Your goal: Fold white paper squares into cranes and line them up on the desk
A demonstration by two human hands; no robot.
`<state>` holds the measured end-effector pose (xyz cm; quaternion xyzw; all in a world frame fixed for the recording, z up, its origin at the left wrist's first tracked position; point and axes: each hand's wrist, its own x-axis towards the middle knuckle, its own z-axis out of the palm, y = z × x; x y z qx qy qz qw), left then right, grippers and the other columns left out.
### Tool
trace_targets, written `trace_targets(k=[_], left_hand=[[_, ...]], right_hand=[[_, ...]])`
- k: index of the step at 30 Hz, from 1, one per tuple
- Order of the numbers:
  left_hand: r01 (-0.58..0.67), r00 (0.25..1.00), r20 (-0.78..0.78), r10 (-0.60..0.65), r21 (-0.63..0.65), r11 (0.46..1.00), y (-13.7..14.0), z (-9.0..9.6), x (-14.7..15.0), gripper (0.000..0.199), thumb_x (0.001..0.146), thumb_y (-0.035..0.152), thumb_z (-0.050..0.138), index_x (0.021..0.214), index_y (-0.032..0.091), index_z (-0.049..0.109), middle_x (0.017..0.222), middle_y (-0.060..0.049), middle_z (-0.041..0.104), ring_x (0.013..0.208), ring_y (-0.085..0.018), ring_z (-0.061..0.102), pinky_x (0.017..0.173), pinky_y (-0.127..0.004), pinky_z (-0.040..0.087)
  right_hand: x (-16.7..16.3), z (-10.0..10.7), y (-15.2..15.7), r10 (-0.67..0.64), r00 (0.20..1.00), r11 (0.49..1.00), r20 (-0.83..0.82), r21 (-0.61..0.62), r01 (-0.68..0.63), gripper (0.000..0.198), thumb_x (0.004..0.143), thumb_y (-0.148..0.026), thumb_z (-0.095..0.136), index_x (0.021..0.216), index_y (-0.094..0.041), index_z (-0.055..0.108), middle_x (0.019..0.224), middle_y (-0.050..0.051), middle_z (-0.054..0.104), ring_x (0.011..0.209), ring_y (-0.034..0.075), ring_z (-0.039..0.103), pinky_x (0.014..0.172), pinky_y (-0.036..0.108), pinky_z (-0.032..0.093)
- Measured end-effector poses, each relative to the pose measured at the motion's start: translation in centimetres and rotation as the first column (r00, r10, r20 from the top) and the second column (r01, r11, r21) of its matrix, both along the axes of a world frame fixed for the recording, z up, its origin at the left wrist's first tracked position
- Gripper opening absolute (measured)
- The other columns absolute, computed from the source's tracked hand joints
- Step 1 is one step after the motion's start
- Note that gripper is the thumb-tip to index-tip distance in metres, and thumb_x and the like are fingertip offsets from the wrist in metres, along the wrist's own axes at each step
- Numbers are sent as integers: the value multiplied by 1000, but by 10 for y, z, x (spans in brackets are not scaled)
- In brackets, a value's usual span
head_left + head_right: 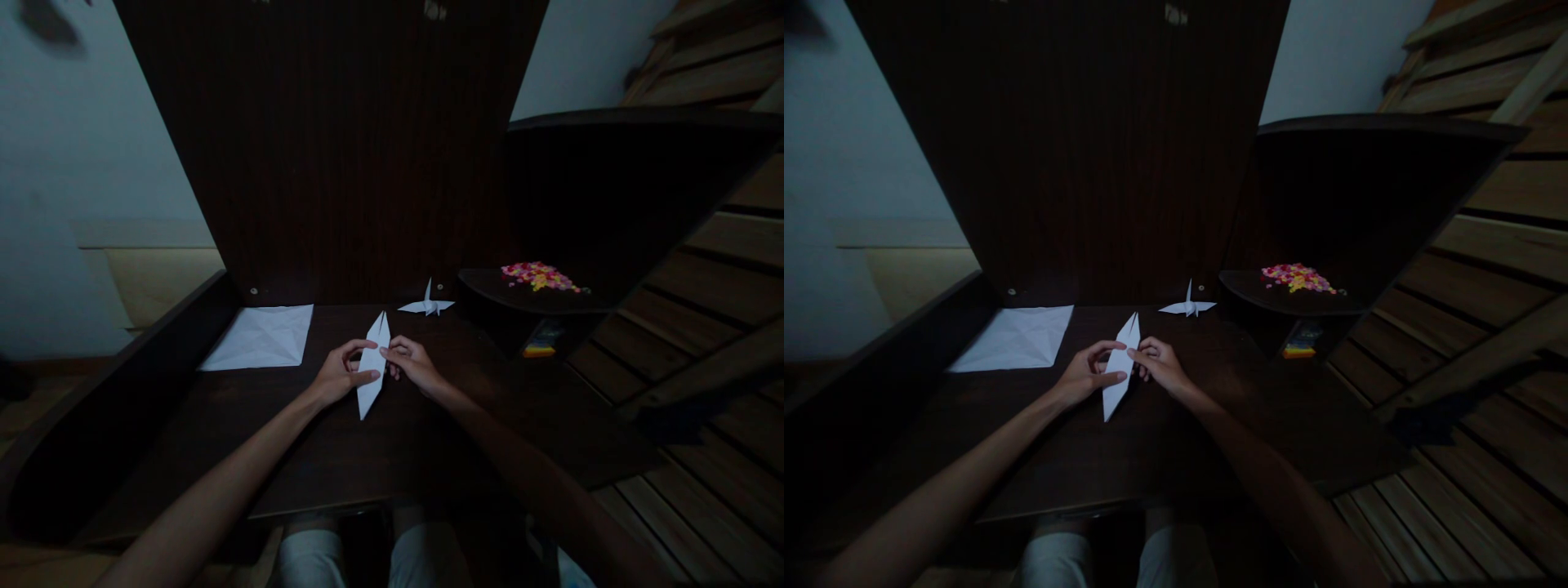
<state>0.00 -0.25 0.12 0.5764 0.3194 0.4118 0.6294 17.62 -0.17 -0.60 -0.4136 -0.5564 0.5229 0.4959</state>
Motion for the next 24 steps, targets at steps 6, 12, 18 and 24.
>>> trace_targets(k=[6, 12, 18, 24], left_hand=[[-45, 999, 1, 45, 3, 999, -1, 1, -1, 63, 56, 21, 79, 111, 16, 51, 105, -7, 62, 70, -14, 66, 66, -27, 53], [-109, 994, -1, 109, 24, 994, 0, 3, 0, 47, 63, 29, 75, 103, 14, 58, 94, -6, 66, 73, -15, 64, 68, -27, 51], [-134, 991, 18, 134, 3, 991, 3, 0, 0, 41, 62, 32, 75, 95, 15, 58, 78, -1, 66, 66, -14, 62, 60, -24, 47], [-167, 986, -22, 168, 33, 985, 2, 4, 0, 34, 66, 36, 71, 89, 15, 60, 68, 1, 64, 62, -12, 59, 57, -22, 45]], right_hand=[[-1, -3, -1, 64, 998, 998, -1, 6, -64, 29, 64, -39, 72, 72, -17, 56, 57, -4, 57, 45, 8, 52, 39, 19, 40], [0, -2, 1, 37, 999, 999, -14, 17, -37, 27, 65, -39, 71, 70, -16, 57, 53, -4, 56, 44, 8, 52, 42, 19, 41], [-3, -3, 1, -8, 996, 1000, -87, 23, 10, 30, 62, -36, 74, 77, -17, 54, 61, -4, 58, 50, 10, 57, 45, 21, 46], [-2, -4, 2, -15, 993, 997, -121, 76, 24, 36, 63, -33, 73, 86, -21, 48, 65, -5, 60, 50, 11, 58, 45, 22, 47]])
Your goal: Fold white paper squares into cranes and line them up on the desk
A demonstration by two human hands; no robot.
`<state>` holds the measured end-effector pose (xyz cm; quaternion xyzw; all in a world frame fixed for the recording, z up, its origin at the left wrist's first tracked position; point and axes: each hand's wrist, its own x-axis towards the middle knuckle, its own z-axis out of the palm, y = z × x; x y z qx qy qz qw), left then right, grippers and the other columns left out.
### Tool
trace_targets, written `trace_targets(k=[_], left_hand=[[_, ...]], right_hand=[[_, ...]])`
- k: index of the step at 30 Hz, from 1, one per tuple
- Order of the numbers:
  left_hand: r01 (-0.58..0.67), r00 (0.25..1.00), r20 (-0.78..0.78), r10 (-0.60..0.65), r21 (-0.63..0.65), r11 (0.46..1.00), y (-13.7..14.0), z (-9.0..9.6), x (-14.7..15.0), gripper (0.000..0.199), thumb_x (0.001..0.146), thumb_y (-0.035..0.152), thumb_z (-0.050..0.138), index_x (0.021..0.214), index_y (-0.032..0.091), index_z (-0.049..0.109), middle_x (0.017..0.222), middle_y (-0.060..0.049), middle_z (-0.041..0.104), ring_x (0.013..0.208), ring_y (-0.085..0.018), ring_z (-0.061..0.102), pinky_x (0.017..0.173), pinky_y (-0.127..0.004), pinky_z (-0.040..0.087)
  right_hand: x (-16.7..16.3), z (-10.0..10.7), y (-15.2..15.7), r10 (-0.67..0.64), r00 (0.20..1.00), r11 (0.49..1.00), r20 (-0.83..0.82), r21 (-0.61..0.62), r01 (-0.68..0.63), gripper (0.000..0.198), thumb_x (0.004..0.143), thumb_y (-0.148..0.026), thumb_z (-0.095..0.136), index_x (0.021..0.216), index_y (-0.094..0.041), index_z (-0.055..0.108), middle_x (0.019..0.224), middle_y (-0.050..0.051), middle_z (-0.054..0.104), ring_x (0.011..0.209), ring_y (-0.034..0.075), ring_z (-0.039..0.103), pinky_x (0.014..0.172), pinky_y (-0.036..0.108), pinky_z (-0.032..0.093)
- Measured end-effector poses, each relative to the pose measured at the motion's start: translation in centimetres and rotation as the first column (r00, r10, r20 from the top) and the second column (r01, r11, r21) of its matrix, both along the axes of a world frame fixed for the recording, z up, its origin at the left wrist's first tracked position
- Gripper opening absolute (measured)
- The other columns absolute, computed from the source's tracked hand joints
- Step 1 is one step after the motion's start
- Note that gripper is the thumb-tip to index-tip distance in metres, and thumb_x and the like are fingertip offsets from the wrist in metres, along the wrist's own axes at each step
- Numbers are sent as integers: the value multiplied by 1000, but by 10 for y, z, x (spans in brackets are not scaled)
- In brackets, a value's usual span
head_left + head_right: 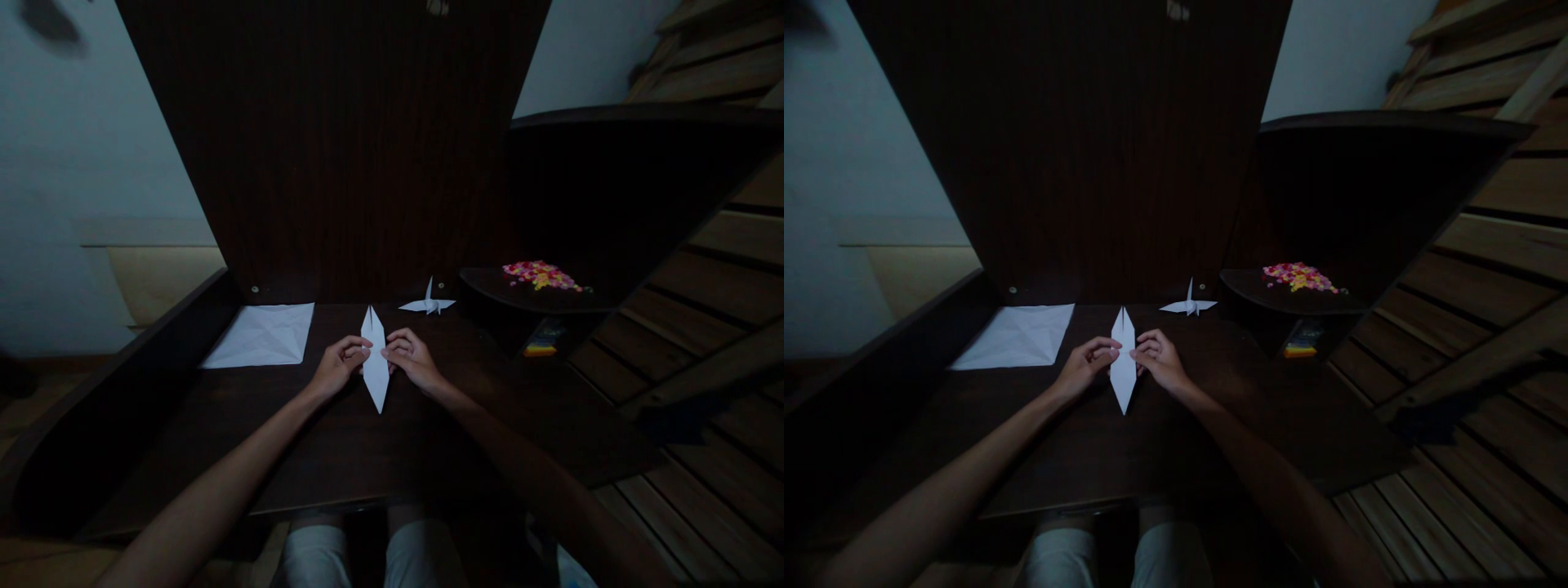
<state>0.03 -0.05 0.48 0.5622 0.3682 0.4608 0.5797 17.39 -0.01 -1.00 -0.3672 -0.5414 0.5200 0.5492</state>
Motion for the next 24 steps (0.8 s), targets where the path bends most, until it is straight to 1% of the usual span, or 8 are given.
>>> trace_targets(k=[4, 8, 10, 12, 15, 17, 20, 24], left_hand=[[0, 1000, 8, 0, 30, 1000, 1, 0, 0, 32, 66, 35, 72, 87, 15, 59, 67, 0, 65, 61, -13, 59, 59, -23, 45], [-8, 1000, 10, 7, 44, 999, 2, -1, -1, 27, 64, 33, 72, 79, 15, 61, 65, 0, 65, 59, -13, 59, 57, -23, 45], [-25, 1000, 3, 25, 25, 999, 2, -1, -1, 24, 63, 31, 72, 78, 14, 64, 67, -1, 66, 62, -14, 61, 59, -25, 47], [-22, 999, 38, 23, -25, 999, 1, 1, -1, 23, 62, 28, 71, 78, 13, 66, 71, -3, 67, 67, -16, 63, 62, -27, 50], [23, 990, 140, -9, -102, 994, -1, 3, -2, 24, 62, 22, 67, 83, 11, 68, 77, -7, 69, 74, -19, 65, 68, -31, 52], [40, 984, 176, -17, -124, 992, -2, 4, -3, 28, 60, 18, 65, 86, 10, 68, 80, -8, 70, 75, -19, 65, 70, -31, 52], [29, 984, 176, -8, -118, 993, -2, 4, -3, 31, 58, 16, 65, 89, 12, 69, 83, -8, 71, 75, -19, 65, 71, -31, 51], [-10, 989, 143, 22, -88, 996, 0, 2, -4, 29, 60, 21, 68, 88, 13, 69, 80, -7, 71, 76, -20, 66, 73, -32, 51]], right_hand=[[1, -1, 1, 8, 1000, 1000, 11, 29, -8, 33, 64, -32, 73, 85, -21, 51, 64, -5, 60, 50, 10, 58, 46, 22, 47], [1, 1, -1, 20, 998, 998, 68, 55, -23, 23, 66, -34, 71, 79, -19, 59, 61, -4, 59, 51, 11, 56, 48, 23, 46], [2, 3, -2, 22, 995, 998, 96, 55, -28, 20, 66, -35, 70, 77, -18, 64, 60, -3, 60, 52, 11, 56, 50, 24, 46], [2, 4, -2, 0, 994, 999, 109, 48, -6, 19, 66, -33, 70, 77, -19, 66, 62, -1, 62, 54, 12, 55, 52, 24, 45], [3, 5, -1, -42, 995, 999, 85, 19, 41, 14, 65, -29, 69, 74, -19, 69, 66, 0, 64, 58, 12, 55, 54, 24, 43], [3, 4, 0, -40, 998, 999, 39, -11, 41, 12, 65, -27, 68, 74, -19, 70, 64, -1, 64, 57, 11, 54, 55, 24, 42], [3, 2, 0, -20, 1000, 999, -15, -34, 19, 13, 65, -25, 66, 76, -19, 71, 63, -1, 63, 56, 11, 54, 55, 24, 42], [5, 2, 0, 1, 1000, 1000, -25, -26, -2, 18, 63, -24, 67, 80, -19, 72, 68, 1, 66, 59, 13, 56, 57, 25, 43]])
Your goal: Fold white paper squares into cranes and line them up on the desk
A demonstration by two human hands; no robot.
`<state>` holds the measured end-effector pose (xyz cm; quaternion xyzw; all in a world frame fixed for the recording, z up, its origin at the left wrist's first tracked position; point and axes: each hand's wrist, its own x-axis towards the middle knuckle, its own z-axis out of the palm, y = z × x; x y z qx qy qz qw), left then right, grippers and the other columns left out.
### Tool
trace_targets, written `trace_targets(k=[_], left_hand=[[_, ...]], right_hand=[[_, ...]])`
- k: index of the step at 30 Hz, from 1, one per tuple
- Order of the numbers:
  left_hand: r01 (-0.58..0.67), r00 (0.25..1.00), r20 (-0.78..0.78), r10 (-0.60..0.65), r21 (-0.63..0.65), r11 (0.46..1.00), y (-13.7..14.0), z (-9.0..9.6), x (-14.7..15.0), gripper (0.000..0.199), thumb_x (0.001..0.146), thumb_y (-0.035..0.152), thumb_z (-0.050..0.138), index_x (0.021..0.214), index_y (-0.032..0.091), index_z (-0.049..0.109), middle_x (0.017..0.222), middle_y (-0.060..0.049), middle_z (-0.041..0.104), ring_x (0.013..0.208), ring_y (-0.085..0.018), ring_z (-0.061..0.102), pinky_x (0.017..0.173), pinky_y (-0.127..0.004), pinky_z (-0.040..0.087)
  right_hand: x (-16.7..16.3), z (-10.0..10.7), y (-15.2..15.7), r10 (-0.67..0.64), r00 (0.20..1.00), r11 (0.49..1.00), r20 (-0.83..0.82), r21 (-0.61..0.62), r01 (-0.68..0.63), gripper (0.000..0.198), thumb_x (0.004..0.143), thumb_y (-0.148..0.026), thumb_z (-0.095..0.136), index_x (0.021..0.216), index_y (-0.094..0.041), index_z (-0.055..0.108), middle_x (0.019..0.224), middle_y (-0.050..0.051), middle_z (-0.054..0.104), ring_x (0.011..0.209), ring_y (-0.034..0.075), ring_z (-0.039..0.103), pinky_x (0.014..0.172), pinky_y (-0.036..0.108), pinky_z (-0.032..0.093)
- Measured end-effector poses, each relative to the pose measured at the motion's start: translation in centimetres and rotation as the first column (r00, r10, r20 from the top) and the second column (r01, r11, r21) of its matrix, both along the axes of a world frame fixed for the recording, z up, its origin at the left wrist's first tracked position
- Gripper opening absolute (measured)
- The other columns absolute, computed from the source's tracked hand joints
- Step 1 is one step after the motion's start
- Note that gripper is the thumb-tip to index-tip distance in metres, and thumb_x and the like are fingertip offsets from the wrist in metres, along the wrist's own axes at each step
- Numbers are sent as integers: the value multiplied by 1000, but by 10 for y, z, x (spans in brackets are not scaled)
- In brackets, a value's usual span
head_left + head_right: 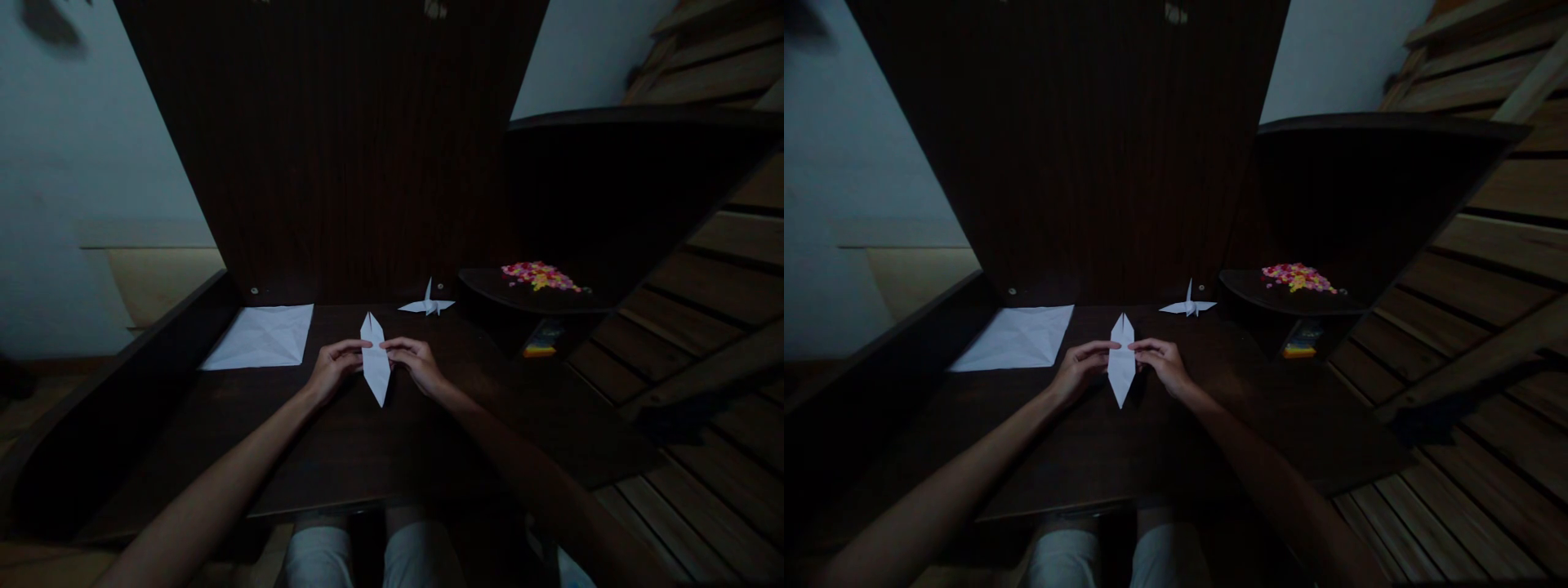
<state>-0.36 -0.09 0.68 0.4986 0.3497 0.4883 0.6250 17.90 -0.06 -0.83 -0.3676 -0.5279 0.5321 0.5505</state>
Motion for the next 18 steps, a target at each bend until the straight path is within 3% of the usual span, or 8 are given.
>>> trace_targets(k=[10, 18], left_hand=[[12, 999, -31, -10, 53, 999, 2, -4, -1, 41, 54, 28, 80, 90, 12, 68, 85, -9, 73, 84, -25, 67, 81, -35, 50], [2, 998, -60, 0, 30, 1000, 1, -1, -1, 42, 50, 29, 83, 86, 12, 69, 84, -9, 73, 82, -24, 67, 80, -34, 50]], right_hand=[[3, 0, -1, -7, 1000, 999, 26, 37, 6, 20, 62, -23, 70, 82, -21, 72, 81, 3, 70, 76, 17, 62, 70, 28, 46], [3, 2, -2, -29, 998, 999, 54, 44, 27, 17, 63, -23, 69, 79, -20, 72, 78, 2, 69, 70, 16, 60, 65, 26, 44]])
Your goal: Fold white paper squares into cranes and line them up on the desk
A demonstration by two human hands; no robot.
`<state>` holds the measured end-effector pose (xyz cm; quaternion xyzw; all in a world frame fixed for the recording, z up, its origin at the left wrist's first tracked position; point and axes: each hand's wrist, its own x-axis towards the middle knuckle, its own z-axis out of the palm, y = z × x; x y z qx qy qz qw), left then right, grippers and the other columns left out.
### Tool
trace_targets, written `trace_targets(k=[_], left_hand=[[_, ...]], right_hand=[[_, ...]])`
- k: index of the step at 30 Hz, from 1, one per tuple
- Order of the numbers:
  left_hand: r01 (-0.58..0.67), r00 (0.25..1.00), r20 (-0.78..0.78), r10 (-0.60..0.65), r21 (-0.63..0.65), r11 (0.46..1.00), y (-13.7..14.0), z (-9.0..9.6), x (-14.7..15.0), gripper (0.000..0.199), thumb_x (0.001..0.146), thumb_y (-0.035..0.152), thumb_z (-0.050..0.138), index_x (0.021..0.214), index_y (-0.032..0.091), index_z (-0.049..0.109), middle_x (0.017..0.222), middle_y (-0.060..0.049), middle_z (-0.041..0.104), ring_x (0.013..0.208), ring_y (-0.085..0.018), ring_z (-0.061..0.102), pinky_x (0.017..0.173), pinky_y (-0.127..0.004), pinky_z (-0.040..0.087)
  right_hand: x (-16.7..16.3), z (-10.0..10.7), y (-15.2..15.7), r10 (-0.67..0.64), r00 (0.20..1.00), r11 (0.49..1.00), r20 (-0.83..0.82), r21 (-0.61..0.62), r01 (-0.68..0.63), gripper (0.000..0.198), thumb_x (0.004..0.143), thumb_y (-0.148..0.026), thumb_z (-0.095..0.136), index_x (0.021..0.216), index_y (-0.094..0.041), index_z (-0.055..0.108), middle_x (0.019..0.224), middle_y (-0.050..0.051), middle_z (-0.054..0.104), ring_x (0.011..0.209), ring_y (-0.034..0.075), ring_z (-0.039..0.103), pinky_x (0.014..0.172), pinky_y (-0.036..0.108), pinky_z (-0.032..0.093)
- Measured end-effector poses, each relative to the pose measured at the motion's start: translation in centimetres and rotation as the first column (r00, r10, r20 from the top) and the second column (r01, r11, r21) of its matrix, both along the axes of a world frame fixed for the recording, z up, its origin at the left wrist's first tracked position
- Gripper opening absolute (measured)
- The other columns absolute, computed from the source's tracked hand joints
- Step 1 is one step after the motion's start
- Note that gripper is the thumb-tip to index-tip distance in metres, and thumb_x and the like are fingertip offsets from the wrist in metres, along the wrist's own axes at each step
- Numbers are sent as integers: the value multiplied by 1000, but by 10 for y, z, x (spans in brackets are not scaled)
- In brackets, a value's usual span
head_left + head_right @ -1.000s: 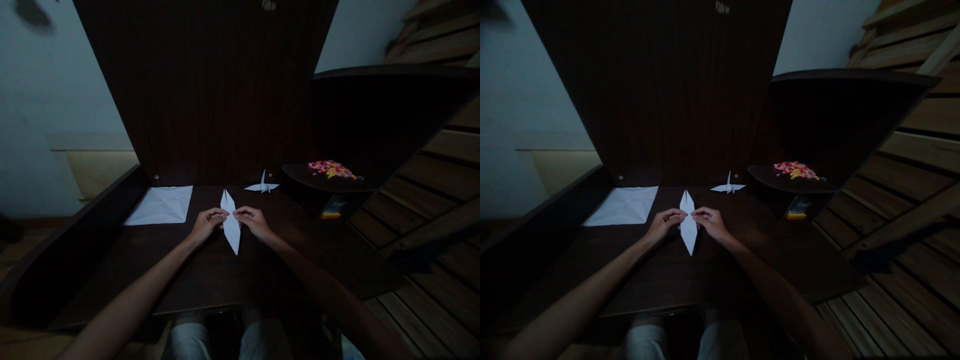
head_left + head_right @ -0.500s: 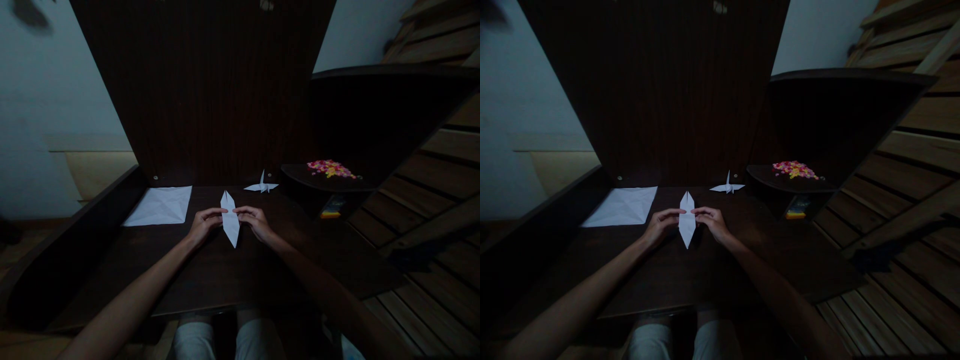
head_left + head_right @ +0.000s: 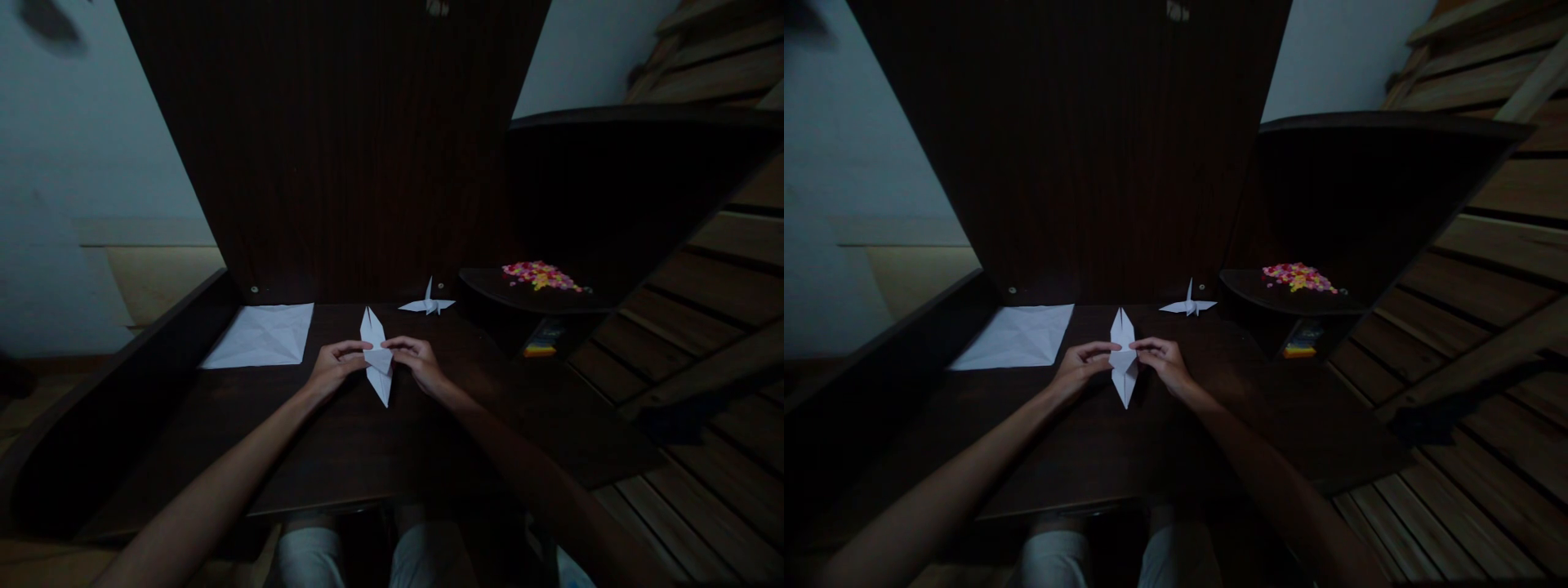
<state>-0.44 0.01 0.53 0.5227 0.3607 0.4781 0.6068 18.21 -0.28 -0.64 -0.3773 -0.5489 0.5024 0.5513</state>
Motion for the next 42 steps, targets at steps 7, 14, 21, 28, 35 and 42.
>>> trace_targets(k=[7, 14, 21, 28, 35, 42], left_hand=[[-53, 989, -130, 64, 86, 995, -3, 5, 2, 35, 57, 36, 79, 81, 13, 72, 82, -7, 73, 78, -21, 66, 77, -32, 49], [-44, 976, -205, 78, 163, 986, -1, 3, 1, 32, 62, 42, 74, 75, 13, 71, 74, -5, 71, 70, -18, 63, 68, -28, 47], [-24, 991, -124, 49, 197, 980, 2, -5, 3, 29, 65, 38, 73, 74, 14, 59, 66, 0, 63, 64, -12, 60, 62, -23, 45], [-16, 998, -50, 24, 142, 990, 1, -4, 5, 61, 65, 33, 74, 116, 17, 43, 69, 2, 64, 65, -14, 63, 64, -25, 47], [27, 991, -134, -4, 175, 984, 2, -4, 4, 41, 67, 34, 72, 99, 11, 60, 70, -1, 63, 65, -13, 59, 64, -24, 46], [28, 984, -180, 8, 195, 980, -3, -1, 5, 30, 68, 41, 70, 78, 13, 63, 64, 1, 61, 60, -11, 55, 58, -22, 42]], right_hand=[[-3, 1, 2, 36, 999, 994, 9, 107, -37, 13, 65, -29, 72, 72, -19, 69, 76, 0, 62, 58, 10, 54, 53, 23, 41], [-6, -2, 3, -8, 1000, 996, 22, 92, 6, 19, 64, -31, 73, 75, -18, 64, 71, -1, 60, 57, 10, 54, 52, 22, 43], [-8, -3, 3, -15, 1000, 997, 12, 70, 14, 27, 64, -33, 73, 80, -18, 57, 71, -1, 59, 63, 12, 57, 48, 21, 46], [-7, -5, 4, -1, 1000, 999, 10, 37, 1, 39, 63, -32, 74, 93, -20, 52, 67, -4, 59, 56, 11, 56, 47, 21, 45], [-7, -2, 2, 44, 996, 999, 81, -23, -42, 28, 65, -37, 72, 77, -15, 59, 59, -3, 57, 47, 8, 50, 47, 22, 40], [-9, 2, -2, 78, 989, 997, 129, -22, -76, 30, 66, -43, 70, 65, -16, 56, 52, -4, 53, 43, 8, 48, 43, 21, 35]])
